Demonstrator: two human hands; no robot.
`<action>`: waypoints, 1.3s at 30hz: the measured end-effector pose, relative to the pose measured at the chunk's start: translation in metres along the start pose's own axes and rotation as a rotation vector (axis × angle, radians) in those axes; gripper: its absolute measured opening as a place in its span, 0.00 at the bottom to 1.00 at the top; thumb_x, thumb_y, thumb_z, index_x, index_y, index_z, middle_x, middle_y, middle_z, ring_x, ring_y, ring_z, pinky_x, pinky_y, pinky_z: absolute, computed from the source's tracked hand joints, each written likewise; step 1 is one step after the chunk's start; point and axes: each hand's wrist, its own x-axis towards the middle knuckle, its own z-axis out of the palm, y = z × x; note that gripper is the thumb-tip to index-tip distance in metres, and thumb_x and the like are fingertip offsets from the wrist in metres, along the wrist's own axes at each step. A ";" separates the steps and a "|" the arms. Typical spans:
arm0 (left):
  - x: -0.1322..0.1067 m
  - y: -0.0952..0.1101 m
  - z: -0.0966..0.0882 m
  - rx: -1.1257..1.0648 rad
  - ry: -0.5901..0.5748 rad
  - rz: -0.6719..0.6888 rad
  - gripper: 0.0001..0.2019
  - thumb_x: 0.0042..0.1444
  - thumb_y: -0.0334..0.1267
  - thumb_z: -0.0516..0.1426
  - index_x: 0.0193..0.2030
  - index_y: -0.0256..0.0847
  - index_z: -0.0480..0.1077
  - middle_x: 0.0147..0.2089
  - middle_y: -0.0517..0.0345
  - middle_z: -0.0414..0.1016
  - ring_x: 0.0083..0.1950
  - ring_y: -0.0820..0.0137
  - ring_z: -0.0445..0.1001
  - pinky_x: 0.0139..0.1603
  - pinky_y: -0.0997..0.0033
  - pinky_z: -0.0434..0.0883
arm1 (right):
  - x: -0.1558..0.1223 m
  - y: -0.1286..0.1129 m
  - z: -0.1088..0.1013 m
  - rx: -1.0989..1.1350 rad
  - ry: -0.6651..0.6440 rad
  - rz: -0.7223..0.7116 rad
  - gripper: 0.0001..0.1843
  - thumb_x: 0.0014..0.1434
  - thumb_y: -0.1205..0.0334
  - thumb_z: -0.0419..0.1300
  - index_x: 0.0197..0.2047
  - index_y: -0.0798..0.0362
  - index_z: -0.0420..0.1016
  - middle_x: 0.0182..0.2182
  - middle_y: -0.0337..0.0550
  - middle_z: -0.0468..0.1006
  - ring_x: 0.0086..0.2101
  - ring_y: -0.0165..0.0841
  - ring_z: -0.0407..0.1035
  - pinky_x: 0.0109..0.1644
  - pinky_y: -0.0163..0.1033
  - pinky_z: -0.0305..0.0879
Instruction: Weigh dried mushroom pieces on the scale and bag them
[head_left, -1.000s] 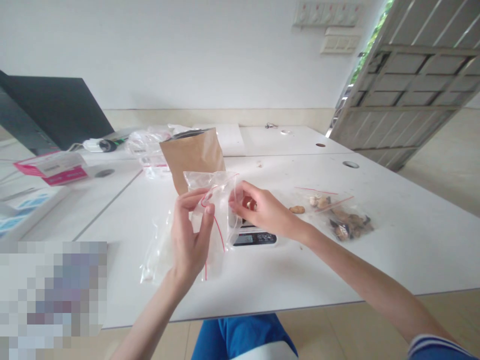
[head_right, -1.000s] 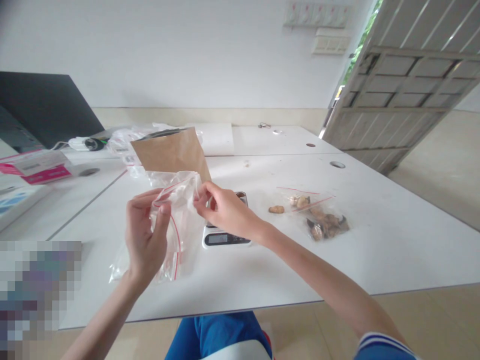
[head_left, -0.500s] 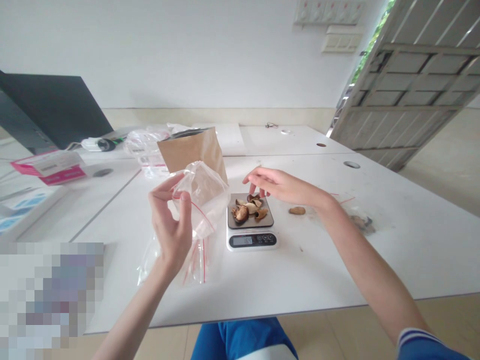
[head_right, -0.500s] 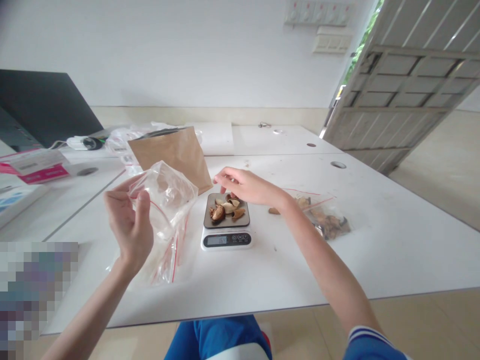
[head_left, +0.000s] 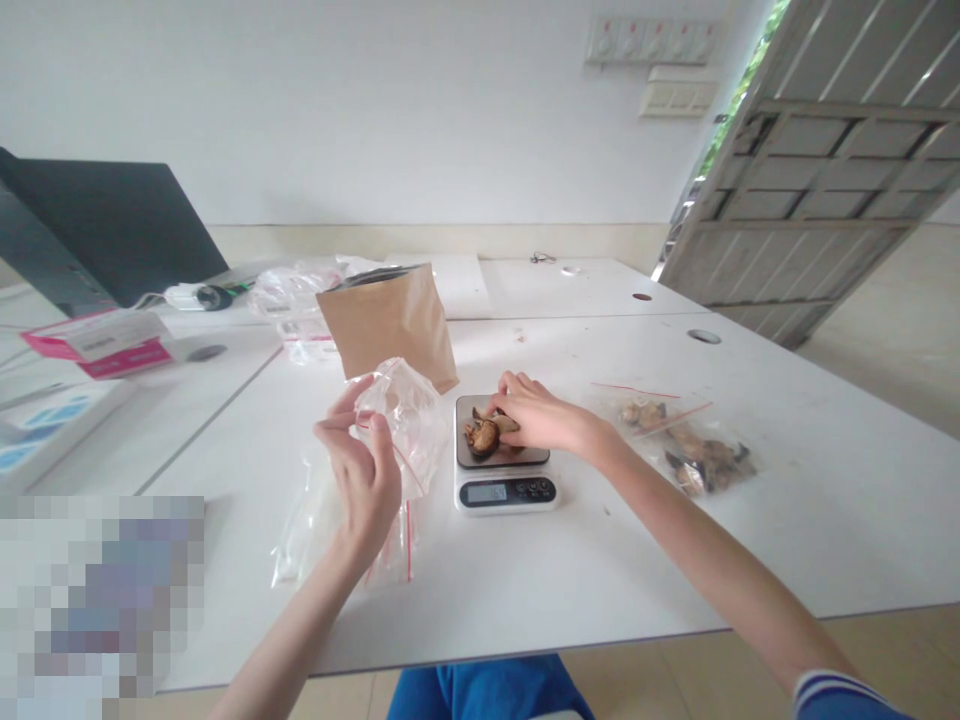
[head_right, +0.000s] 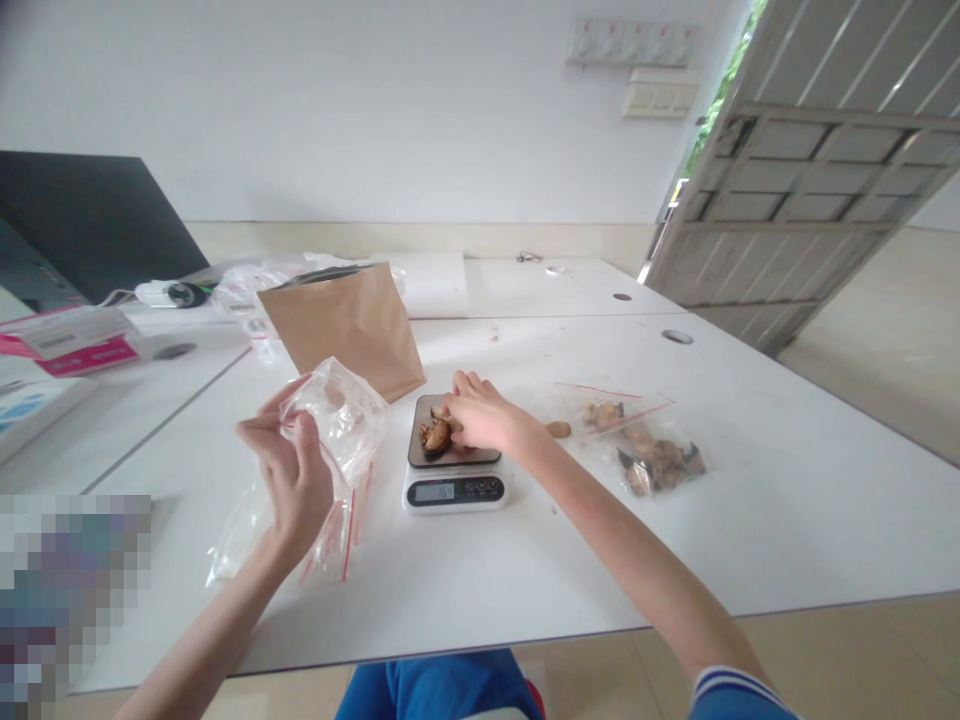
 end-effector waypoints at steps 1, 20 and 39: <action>0.000 0.000 0.000 0.010 -0.007 0.007 0.04 0.63 0.40 0.45 0.39 0.44 0.52 0.56 0.45 0.68 0.57 0.65 0.67 0.56 0.56 0.63 | 0.001 0.000 0.000 -0.011 0.007 0.001 0.14 0.54 0.67 0.59 0.45 0.56 0.73 0.48 0.55 0.64 0.49 0.45 0.61 0.54 0.46 0.58; 0.023 -0.015 -0.037 0.812 -0.813 0.049 0.17 0.62 0.43 0.42 0.44 0.40 0.69 0.42 0.48 0.75 0.39 0.61 0.75 0.39 0.62 0.69 | 0.013 0.011 -0.006 0.080 -0.001 -0.019 0.13 0.58 0.66 0.54 0.46 0.52 0.72 0.49 0.52 0.67 0.52 0.41 0.60 0.58 0.47 0.55; 0.019 -0.013 -0.048 0.644 -0.785 -0.063 0.15 0.61 0.47 0.44 0.40 0.43 0.67 0.47 0.51 0.73 0.47 0.58 0.73 0.48 0.54 0.67 | 0.018 0.036 -0.018 0.563 0.359 -0.063 0.17 0.57 0.51 0.56 0.44 0.54 0.69 0.35 0.43 0.76 0.38 0.32 0.69 0.45 0.39 0.63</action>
